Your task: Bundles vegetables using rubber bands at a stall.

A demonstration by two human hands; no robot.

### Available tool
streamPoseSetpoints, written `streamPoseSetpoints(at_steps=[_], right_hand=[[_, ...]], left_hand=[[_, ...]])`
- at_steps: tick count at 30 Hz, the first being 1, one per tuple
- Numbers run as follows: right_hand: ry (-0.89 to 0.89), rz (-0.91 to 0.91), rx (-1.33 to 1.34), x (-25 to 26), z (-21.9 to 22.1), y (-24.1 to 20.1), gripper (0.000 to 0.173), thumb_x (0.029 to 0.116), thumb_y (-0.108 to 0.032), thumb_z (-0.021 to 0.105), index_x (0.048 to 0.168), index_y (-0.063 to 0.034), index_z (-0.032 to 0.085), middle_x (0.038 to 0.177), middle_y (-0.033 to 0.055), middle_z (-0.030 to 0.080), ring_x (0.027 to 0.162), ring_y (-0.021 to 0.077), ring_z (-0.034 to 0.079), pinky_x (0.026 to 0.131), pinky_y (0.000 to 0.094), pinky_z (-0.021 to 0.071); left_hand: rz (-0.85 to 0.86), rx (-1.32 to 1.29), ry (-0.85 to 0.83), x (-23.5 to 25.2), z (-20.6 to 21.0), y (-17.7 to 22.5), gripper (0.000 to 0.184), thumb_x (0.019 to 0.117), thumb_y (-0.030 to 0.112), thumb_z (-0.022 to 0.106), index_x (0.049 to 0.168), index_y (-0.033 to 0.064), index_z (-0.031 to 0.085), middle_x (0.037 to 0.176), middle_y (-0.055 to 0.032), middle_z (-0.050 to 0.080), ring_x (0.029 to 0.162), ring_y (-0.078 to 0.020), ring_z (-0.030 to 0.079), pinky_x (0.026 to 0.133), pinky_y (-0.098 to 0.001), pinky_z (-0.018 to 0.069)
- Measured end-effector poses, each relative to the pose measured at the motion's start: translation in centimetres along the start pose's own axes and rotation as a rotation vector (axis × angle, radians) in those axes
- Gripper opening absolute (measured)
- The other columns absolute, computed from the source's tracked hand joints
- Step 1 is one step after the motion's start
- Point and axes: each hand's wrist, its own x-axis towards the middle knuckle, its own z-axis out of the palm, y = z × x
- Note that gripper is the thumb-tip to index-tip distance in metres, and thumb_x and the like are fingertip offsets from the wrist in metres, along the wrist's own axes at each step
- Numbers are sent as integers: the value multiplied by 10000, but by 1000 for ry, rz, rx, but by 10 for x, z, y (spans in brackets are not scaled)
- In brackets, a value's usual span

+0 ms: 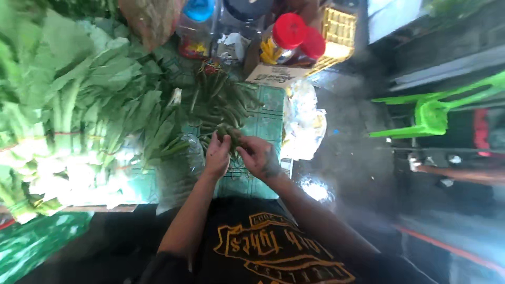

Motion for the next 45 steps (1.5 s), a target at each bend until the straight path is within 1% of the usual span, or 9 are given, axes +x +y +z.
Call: streamPoseSetpoints(at_steps=[11,14,17,20,24,29,35,40,45], right_hand=[[45,-14,11,-12,-52,8,238,1004,-303,643,1045,-116,784,1003,63,719,878,173,693,781,398,607],[71,-82,106,22,-96,0,432,1044,-389,513,1254,-59,697,1170,83,710,1073,170,671,936,396,571],[-318,-112,36,34,-86,-5,605,1026,-531,483,1471,-128,554,1423,91,607,1343,243,549,1153,504,428],[-631,1,170,9,-39,9,602,1079,-518,350,1523,-142,503,1445,124,599,1337,270,572,1131,538,447],[-318,198,534,5,-43,37,857,1018,-704,181,1508,-54,450,1381,134,626,1241,219,623,1039,440,524],[-478,-119,18,-43,-13,25,673,1023,-635,384,1524,-200,499,1508,121,510,1388,314,489,1121,585,418],[-214,166,94,-63,-24,58,299,1036,-225,568,1290,-97,658,1216,136,634,923,230,672,755,416,606],[-153,477,-62,-73,14,112,361,994,-258,664,1313,-89,668,1164,181,671,1020,320,676,874,509,576],[-211,338,-200,-55,47,118,186,999,-179,611,1101,-63,714,1144,173,665,1059,354,673,867,556,576]], left_hand=[[-100,297,-306,-12,3,-5,339,1048,117,538,1379,88,472,1048,-82,690,890,-187,699,800,-381,611],[-181,206,-490,-22,7,-13,386,1008,75,570,1381,50,471,1070,-135,676,915,-261,705,832,-448,618],[-212,239,-609,-31,14,-21,401,969,69,640,1347,20,516,1090,-120,699,966,-236,714,887,-435,615],[-222,337,-656,-39,9,-32,262,975,62,649,1218,-30,619,999,-114,726,911,-213,718,865,-412,610],[-315,358,-572,-47,-3,-31,478,986,97,620,1418,8,435,1069,-125,697,937,-206,708,867,-393,604],[-325,562,-595,-51,-7,-23,291,947,80,648,1225,2,610,995,-70,699,881,-114,679,829,-331,588],[-304,658,-462,-52,-7,-10,453,993,126,639,1400,36,462,1078,-101,683,908,-169,693,828,-378,607],[-247,747,-290,-45,-25,18,496,1020,178,613,1466,95,413,1097,-86,690,900,-174,705,799,-390,621],[-265,750,-294,-47,-29,33,487,1012,121,612,1456,122,413,1084,-78,688,885,-175,707,788,-374,623]])
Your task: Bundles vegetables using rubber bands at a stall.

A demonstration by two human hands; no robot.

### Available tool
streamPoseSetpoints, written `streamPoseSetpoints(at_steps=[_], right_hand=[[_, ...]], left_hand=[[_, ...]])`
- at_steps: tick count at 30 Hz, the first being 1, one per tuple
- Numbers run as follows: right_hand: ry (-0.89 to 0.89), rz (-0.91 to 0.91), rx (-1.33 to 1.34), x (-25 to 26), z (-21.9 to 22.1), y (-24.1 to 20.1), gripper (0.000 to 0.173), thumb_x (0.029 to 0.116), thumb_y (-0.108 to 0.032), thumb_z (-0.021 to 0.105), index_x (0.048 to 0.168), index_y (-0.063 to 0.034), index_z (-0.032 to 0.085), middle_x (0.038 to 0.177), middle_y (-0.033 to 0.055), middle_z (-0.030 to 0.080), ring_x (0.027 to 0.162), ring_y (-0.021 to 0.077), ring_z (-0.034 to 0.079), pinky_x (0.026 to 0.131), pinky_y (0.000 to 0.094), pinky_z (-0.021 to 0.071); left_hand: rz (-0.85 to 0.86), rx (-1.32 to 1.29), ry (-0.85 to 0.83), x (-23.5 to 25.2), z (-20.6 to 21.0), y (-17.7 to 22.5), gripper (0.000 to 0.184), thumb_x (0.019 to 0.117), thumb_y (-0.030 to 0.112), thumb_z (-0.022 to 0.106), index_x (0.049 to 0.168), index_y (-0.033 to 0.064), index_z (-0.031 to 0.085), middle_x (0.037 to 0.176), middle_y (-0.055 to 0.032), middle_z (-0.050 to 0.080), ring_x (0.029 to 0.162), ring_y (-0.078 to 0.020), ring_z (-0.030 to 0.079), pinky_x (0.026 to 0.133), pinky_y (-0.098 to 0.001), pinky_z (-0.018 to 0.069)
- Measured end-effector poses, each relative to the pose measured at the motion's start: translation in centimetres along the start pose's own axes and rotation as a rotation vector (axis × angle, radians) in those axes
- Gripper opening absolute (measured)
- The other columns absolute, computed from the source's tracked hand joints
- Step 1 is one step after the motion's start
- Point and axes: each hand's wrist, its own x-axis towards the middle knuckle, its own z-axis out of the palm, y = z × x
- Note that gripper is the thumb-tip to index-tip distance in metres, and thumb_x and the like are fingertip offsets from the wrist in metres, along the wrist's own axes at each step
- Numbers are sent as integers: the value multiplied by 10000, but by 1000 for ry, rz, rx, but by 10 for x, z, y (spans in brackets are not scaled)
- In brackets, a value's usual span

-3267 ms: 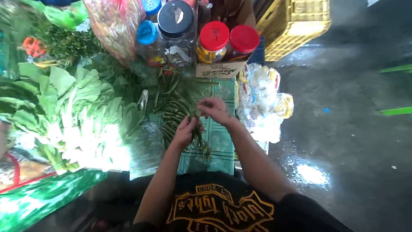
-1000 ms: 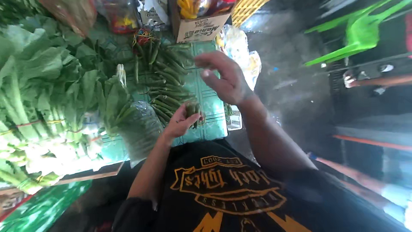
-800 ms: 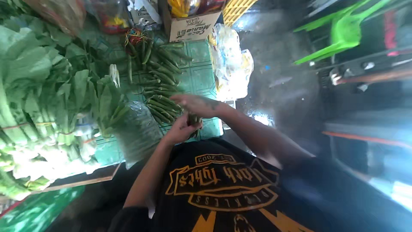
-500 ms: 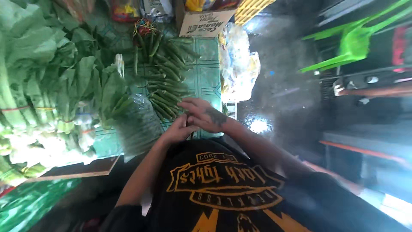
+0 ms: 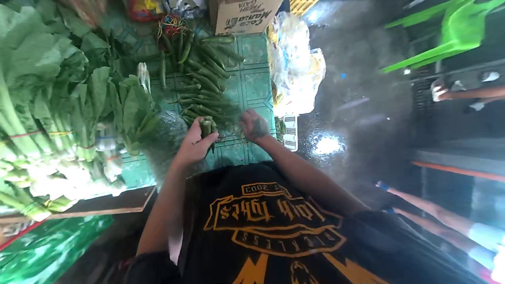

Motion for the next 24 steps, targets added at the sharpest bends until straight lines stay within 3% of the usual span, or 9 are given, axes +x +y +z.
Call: streamPoseSetpoints(at_steps=[4,8,10,12,14,17,20,21,24], right_hand=[[-86,-76,173,4,-21,0,205,1024,-123,571,1107,33,675,1133,217,658,1103,363,651,978,532,538],[4,-97,34,-6,-8,-4,300,975,-260,670,1221,-91,700,1199,165,665,1100,328,670,906,522,581],[77,-109,-14,-7,9,-3,236,963,-270,664,1127,-116,734,1143,143,679,1046,321,684,844,520,592],[20,-60,32,-3,8,-7,209,988,-236,633,1079,-74,728,1150,159,670,1087,335,662,904,531,568],[-62,-30,202,0,-2,-6,224,1013,-186,611,1096,3,697,1158,204,642,1094,346,643,959,522,547],[-100,24,512,-7,-28,0,257,1046,-186,573,1158,36,639,1093,188,671,1009,280,672,926,474,561],[16,92,923,-22,-57,4,217,1002,-106,611,1194,-12,573,1000,109,698,896,196,703,866,406,604],[55,112,1031,-28,-70,5,216,1007,-70,565,1221,-45,556,1016,88,702,911,194,713,885,409,606],[267,102,1252,-34,-116,-3,321,910,68,376,1167,-95,476,1070,94,708,936,267,722,855,488,610]], left_hand=[[17,-2,38,-1,-4,-1,481,1008,133,623,1447,107,428,1110,-81,690,918,-182,709,813,-391,621],[1,-44,47,2,-2,-10,475,1005,139,628,1437,101,435,1082,-89,689,890,-196,706,797,-399,621],[-2,-51,41,1,2,-11,479,1003,137,631,1438,108,432,1066,-81,694,875,-183,706,783,-381,620],[-12,-43,36,-1,4,-8,473,1002,134,629,1432,121,435,1048,-79,698,847,-179,705,756,-373,618],[-19,-28,31,-5,5,-6,472,1001,134,629,1433,128,438,1056,-81,696,848,-182,703,750,-374,616],[-6,-37,33,-4,6,-8,461,996,136,636,1420,110,456,1074,-92,693,871,-191,703,775,-391,615],[-15,-45,24,-1,8,-11,471,990,145,657,1415,104,458,1050,-92,698,861,-185,704,774,-384,616],[-11,-64,11,-1,9,-11,473,988,139,656,1414,99,456,1051,-96,693,854,-192,704,768,-385,619],[32,-103,-37,1,12,-13,451,999,125,642,1408,96,456,1059,-96,683,844,-193,695,756,-376,615]])
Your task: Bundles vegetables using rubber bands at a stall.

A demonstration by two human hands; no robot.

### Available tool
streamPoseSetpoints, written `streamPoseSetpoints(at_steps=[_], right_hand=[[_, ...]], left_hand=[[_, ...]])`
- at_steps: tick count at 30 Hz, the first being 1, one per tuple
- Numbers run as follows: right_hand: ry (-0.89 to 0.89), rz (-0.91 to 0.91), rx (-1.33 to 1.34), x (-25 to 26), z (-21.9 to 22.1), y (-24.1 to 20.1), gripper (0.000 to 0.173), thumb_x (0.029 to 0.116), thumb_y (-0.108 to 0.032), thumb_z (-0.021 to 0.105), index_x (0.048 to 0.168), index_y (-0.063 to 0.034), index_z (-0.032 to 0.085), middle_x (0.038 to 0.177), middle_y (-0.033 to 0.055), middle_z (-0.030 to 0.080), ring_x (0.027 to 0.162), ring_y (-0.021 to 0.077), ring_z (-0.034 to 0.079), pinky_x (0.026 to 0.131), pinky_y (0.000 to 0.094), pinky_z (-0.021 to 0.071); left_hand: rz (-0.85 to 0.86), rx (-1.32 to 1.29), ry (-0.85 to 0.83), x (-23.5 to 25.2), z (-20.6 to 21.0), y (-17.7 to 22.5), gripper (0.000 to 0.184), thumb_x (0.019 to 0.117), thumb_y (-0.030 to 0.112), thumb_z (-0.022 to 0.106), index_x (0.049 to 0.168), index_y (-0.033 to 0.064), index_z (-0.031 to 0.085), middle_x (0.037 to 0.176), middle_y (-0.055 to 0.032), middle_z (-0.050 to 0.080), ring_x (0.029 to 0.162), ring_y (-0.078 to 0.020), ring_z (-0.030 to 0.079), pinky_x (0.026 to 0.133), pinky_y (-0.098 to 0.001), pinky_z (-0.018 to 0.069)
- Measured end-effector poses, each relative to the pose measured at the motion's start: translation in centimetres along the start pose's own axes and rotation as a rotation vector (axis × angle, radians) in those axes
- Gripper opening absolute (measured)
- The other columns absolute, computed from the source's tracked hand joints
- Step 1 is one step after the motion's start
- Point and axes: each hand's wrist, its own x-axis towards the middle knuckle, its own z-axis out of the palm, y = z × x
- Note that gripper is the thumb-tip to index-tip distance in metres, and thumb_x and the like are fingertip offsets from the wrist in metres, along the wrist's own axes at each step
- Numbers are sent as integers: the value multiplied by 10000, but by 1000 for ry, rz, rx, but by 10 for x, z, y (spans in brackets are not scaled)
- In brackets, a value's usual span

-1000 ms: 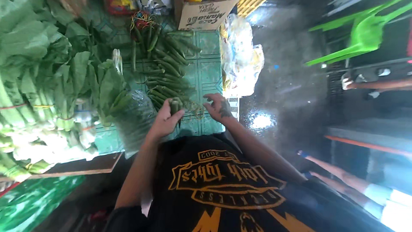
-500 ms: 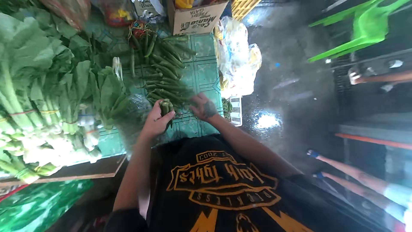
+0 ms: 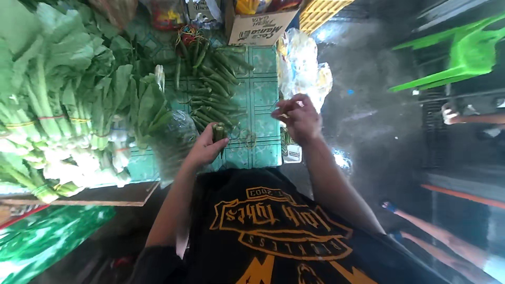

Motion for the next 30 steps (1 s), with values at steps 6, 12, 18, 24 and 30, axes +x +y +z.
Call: streamPoseSetpoints(at_steps=[6,12,18,24,30], right_hand=[[-32,-256,15,-3,-2,-59,302,916,80,365,1090,-108,525,1012,67,733,891,236,732,844,458,624],[-475,11,-8,-1,-1,-21,438,868,3,454,1289,1,574,1187,162,705,1044,275,702,941,466,581],[-487,99,-552,21,13,-3,312,996,-54,502,1271,30,621,1193,160,708,1043,237,716,938,430,589],[-441,75,-808,37,28,-22,752,1026,-214,605,1639,-235,170,1091,179,700,809,282,726,723,479,626],[-347,-367,-1241,20,17,121,222,981,-243,664,1165,-154,750,1133,147,693,1040,321,692,859,518,596]], left_hand=[[16,47,-67,13,11,2,487,989,161,634,1431,89,440,1041,-98,687,869,-185,691,770,-374,605],[29,81,-66,23,19,2,479,977,128,658,1408,76,455,1038,-94,696,878,-189,700,799,-387,611],[-3,110,-19,3,8,4,453,1003,147,633,1420,127,459,1049,-80,691,837,-176,689,747,-367,605],[-41,71,48,-3,-1,3,462,1005,159,636,1427,155,450,1060,-70,690,822,-174,689,720,-361,606],[-88,98,113,2,-3,9,494,992,171,657,1437,139,447,1084,-73,696,873,-166,703,775,-378,615]])
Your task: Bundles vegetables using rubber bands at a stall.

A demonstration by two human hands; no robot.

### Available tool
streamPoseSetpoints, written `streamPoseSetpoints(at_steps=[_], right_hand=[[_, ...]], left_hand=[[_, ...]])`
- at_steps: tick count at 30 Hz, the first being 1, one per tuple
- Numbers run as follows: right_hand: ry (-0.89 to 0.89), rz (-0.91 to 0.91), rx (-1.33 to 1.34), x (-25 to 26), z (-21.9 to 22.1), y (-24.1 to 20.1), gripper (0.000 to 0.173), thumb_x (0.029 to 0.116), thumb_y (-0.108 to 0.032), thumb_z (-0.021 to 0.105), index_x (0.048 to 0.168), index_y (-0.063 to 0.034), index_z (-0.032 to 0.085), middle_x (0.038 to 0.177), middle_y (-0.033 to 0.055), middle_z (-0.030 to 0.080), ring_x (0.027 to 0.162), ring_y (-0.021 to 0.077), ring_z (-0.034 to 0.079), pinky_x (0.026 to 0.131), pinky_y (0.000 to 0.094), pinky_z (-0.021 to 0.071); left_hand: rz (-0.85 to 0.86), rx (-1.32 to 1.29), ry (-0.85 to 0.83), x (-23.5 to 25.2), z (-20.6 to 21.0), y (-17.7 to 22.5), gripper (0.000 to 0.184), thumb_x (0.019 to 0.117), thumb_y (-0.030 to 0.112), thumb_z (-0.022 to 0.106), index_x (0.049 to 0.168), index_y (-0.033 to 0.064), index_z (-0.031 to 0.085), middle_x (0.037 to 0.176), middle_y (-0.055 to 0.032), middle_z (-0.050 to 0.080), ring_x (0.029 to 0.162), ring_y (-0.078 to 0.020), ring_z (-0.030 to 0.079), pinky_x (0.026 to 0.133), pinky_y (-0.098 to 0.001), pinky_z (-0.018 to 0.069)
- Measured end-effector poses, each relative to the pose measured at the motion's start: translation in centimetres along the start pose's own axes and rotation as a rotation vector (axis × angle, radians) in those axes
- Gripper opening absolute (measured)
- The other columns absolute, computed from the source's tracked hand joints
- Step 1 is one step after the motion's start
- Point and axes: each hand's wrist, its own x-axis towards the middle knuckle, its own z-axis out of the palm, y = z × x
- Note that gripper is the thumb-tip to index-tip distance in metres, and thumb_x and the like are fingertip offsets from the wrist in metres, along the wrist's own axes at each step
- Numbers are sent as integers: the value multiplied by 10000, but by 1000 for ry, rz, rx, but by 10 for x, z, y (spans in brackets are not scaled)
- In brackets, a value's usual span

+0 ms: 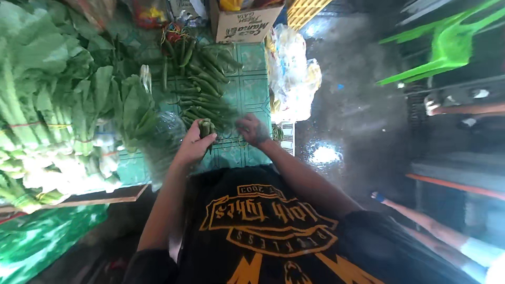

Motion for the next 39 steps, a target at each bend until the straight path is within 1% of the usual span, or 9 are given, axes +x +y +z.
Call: streamPoseSetpoints(at_steps=[8,15,18,23,25,28,30,34,39], right_hand=[[-101,87,349,-6,-31,-14,200,1031,-113,556,1111,31,670,1113,189,674,1047,304,679,951,480,568],[59,288,1134,-13,-81,-5,144,1007,-71,565,1141,-21,572,1007,97,703,965,211,702,946,435,584],[280,155,1230,-4,-130,-9,263,930,-2,400,1105,-79,580,1020,62,714,991,223,699,958,452,571],[492,-109,1120,3,-198,-35,312,938,87,493,1140,-149,520,1065,24,739,769,197,726,672,408,644],[426,-139,1013,2,-194,-52,410,860,56,680,1214,-93,535,1108,67,758,797,220,754,622,378,646],[93,-207,688,6,-164,-67,987,655,-316,920,1444,-53,388,1292,105,683,1120,217,704,954,400,609],[-114,-210,464,11,-146,-81,1168,601,-428,935,1533,-106,310,1349,66,651,1199,207,658,1004,447,567],[-375,-107,136,25,-128,-98,1106,634,-404,918,1545,-223,317,1153,66,718,951,304,715,783,612,565],[-356,-3,636,-4,-96,-77,828,722,-291,943,1376,-46,499,934,137,735,818,235,741,800,443,640]], left_hand=[[-24,1,-17,4,2,-6,493,999,166,653,1446,129,446,1111,-89,698,893,-188,712,796,-396,621],[-8,11,-67,10,10,-2,492,995,171,647,1441,125,444,1081,-106,695,858,-215,705,772,-420,615],[44,-9,-111,9,11,-2,468,998,163,640,1428,136,459,1074,-95,691,868,-200,692,768,-396,604],[33,13,-156,16,19,4,461,1005,153,623,1429,102,447,1060,-91,694,874,-191,702,787,-394,613],[48,14,-169,19,23,7,469,1003,143,622,1433,94,443,1050,-89,699,871,-189,707,783,-388,614],[122,115,-178,23,29,10,472,993,134,636,1422,74,449,1060,-91,699,865,-170,704,781,-379,614],[186,308,-199,25,34,15,482,981,121,655,1411,44,452,1078,-106,691,899,-172,698,808,-399,611],[214,622,-264,24,46,36,508,907,81,737,1341,37,476,1029,-109,687,924,-213,700,838,-465,603],[174,238,-168,0,29,15,494,920,172,743,1368,72,562,1134,-83,712,977,-170,708,859,-402,623]])
